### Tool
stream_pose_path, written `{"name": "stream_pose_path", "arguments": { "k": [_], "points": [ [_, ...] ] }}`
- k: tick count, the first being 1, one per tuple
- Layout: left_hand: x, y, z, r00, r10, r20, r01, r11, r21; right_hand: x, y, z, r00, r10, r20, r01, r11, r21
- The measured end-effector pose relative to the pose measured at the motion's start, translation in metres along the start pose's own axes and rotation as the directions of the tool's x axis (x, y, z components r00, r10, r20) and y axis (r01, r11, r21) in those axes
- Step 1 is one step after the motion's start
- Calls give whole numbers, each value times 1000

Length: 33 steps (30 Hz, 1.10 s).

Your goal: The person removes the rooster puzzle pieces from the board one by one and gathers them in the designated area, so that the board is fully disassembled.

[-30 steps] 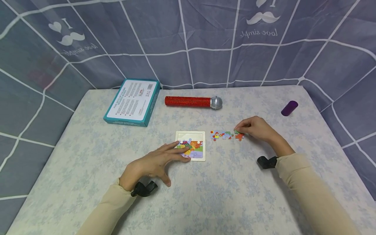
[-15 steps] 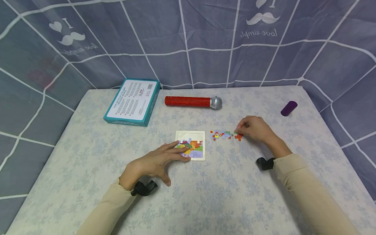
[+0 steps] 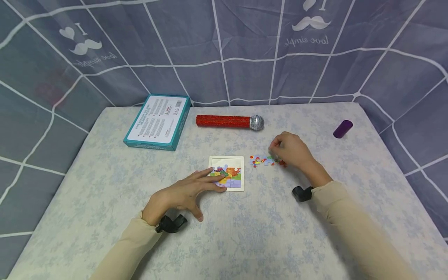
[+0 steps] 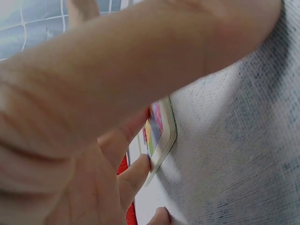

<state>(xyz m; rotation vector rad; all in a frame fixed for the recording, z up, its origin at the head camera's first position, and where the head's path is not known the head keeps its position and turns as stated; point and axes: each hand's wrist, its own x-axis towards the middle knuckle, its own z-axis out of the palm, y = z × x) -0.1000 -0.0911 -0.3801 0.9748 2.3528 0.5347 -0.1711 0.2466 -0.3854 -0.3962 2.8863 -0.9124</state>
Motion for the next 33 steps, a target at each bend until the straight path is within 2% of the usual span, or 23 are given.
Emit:
{"name": "stream_pose_path", "arguments": {
  "k": [3,6,11,14,17,23,33],
  "points": [
    [1,0,0,1000,-5,3,5,1000,-10,7,-22,11,997,-64,42,63,998,27],
    [0,-1,0,1000,-6,4,6,1000,-22,13,-47,26,986,-139,97,135,989,53],
    [0,-2,-1,1000,-6,3,6,1000,-22,19,-81,52,946,-259,195,251,966,66],
    [0,-3,0,1000,0,6,0,1000,-13,20,-93,62,923,-293,250,287,956,62],
    [0,-4,0,1000,10,6,-9,1000,-4,22,-99,68,914,-287,286,296,955,14],
    [0,-2,0,1000,-5,10,5,1000,8,24,-101,72,921,-240,306,274,959,-74],
    [-10,3,2,1000,-10,4,10,998,60,27,-101,73,932,-173,318,201,978,-56]
  ]
}}
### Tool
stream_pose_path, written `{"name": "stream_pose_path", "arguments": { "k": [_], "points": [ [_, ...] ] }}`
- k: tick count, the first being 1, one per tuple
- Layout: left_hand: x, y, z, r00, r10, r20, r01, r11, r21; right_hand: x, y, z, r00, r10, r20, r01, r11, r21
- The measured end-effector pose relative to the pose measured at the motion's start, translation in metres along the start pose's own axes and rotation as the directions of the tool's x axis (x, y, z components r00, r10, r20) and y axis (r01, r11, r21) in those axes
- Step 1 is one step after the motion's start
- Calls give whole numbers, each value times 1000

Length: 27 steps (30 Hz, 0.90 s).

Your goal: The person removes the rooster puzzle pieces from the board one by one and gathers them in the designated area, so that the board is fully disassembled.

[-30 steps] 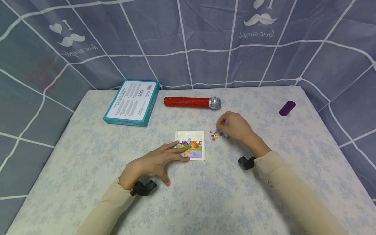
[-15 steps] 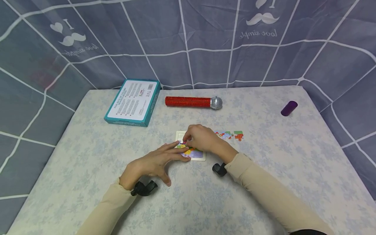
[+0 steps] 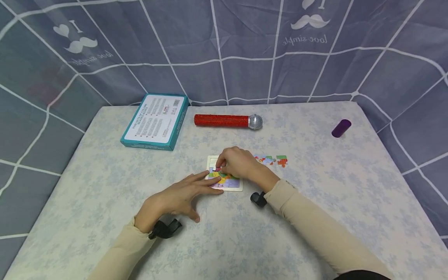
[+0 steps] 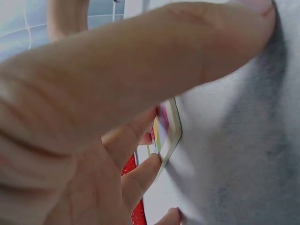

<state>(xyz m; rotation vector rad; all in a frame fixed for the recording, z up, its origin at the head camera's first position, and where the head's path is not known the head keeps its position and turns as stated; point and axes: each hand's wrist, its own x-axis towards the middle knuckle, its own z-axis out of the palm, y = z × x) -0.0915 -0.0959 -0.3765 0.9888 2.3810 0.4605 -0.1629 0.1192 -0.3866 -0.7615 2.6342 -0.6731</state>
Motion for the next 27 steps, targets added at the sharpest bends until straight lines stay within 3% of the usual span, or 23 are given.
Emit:
{"name": "stream_pose_path", "arguments": {
  "k": [11,23,27],
  "points": [
    [-3,0,3,1000,-4,-5,5,1000,8,1,-3,-1,999,30,33,-32,997,65],
    [-2,1,0,1000,-22,5,22,1000,-12,1,0,1,1000,-29,-5,29,990,140],
    [-2,1,0,1000,-20,7,21,1000,-14,0,3,2,998,-60,-32,66,975,213]
  ]
}}
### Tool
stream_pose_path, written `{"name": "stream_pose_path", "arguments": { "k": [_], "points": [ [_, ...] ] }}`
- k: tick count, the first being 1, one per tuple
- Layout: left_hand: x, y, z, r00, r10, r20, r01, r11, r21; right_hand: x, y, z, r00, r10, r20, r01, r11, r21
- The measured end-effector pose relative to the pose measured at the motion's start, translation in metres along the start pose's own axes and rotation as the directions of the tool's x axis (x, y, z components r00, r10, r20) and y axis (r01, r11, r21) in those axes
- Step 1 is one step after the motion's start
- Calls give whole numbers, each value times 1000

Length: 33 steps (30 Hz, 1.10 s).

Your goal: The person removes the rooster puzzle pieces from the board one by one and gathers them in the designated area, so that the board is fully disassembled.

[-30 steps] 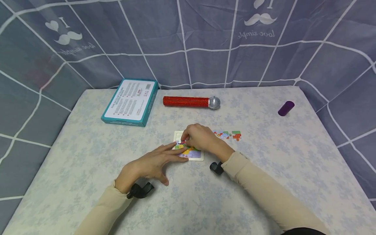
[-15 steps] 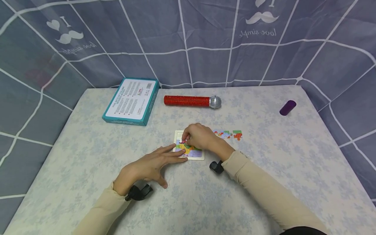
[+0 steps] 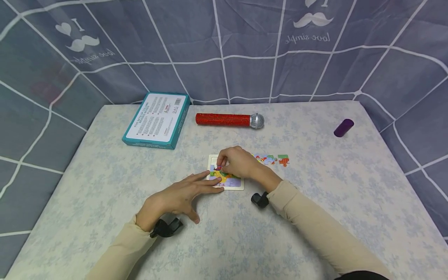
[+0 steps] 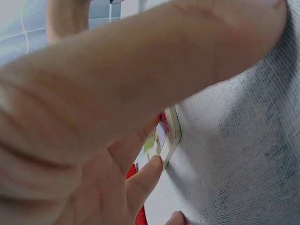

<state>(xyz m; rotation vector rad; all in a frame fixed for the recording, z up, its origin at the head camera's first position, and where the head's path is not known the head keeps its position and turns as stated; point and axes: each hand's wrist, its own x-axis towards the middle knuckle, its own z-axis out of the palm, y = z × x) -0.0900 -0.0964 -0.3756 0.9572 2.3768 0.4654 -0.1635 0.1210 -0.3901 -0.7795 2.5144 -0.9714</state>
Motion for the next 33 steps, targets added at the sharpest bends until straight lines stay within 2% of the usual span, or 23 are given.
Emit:
{"name": "stream_pose_path", "arguments": {
  "k": [6,11,14,20,27,33],
  "points": [
    [0,0,-1,1000,1,1,-1,1000,0,-2,4,-2,1000,-20,-10,21,989,146],
    [0,0,0,1000,1,1,-1,1000,-1,-8,10,-9,999,43,-3,-40,960,277],
    [0,0,0,1000,-4,2,4,1000,-5,-16,17,-15,997,82,-11,-74,945,320],
    [0,1,0,1000,-26,5,26,1000,-11,-40,34,-31,983,183,-30,-166,938,303],
    [0,1,1,1000,-28,-2,28,999,-23,-70,50,-45,952,304,-29,-285,918,274],
    [0,0,1,1000,-21,-2,20,1000,-23,-81,55,-46,934,356,-32,-336,904,265]
  ]
}}
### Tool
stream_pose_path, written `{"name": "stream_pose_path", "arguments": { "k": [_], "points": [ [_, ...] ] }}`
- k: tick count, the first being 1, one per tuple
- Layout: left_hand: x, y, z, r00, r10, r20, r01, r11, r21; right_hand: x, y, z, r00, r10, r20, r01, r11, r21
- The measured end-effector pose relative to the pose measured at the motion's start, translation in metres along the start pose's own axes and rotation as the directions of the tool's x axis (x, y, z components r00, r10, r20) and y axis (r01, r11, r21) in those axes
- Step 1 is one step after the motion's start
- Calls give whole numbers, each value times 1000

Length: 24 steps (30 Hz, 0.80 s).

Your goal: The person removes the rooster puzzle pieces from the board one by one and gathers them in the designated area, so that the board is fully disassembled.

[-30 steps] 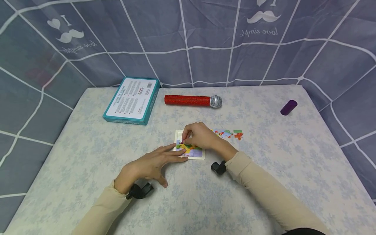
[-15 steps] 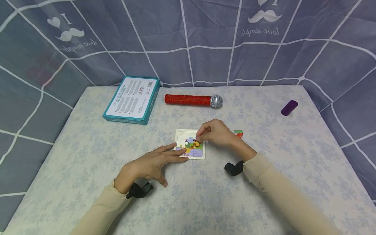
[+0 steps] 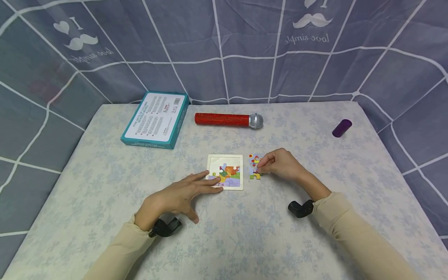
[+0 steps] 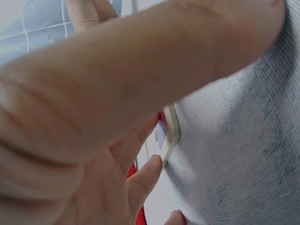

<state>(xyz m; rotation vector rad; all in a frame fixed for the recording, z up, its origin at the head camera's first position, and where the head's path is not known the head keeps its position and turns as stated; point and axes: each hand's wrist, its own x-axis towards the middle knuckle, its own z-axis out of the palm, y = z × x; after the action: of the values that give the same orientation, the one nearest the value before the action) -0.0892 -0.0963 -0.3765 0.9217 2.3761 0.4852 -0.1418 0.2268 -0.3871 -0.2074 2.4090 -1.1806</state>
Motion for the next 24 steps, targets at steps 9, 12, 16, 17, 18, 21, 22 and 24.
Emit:
{"name": "stream_pose_path", "arguments": {
  "k": [9,12,16,17,18,21,22,24],
  "points": [
    [0,-1,2,1000,5,-9,-5,1000,-15,3,1,3,999,3,-36,-5,999,-46],
    [0,-1,2,1000,7,-11,-7,1000,-17,4,1,5,999,-5,-45,3,998,-63],
    [0,0,2,1000,7,-13,-8,1000,-15,4,0,7,998,-18,-64,12,996,-93],
    [0,0,2,1000,6,-13,-7,1000,-15,3,0,7,997,-20,-69,13,995,-103],
    [0,0,2,1000,5,-13,-6,1000,-15,3,-1,7,997,-21,-75,13,994,-112],
    [1,0,2,1000,5,-13,-5,1000,-14,3,-2,8,996,-21,-85,9,991,-134],
    [1,0,2,1000,5,-13,-5,1000,-14,3,-3,8,996,-23,-87,10,990,-142],
    [0,0,1,1000,4,-12,-4,1000,-15,3,-4,9,996,-27,-89,13,988,-154]
  ]
}}
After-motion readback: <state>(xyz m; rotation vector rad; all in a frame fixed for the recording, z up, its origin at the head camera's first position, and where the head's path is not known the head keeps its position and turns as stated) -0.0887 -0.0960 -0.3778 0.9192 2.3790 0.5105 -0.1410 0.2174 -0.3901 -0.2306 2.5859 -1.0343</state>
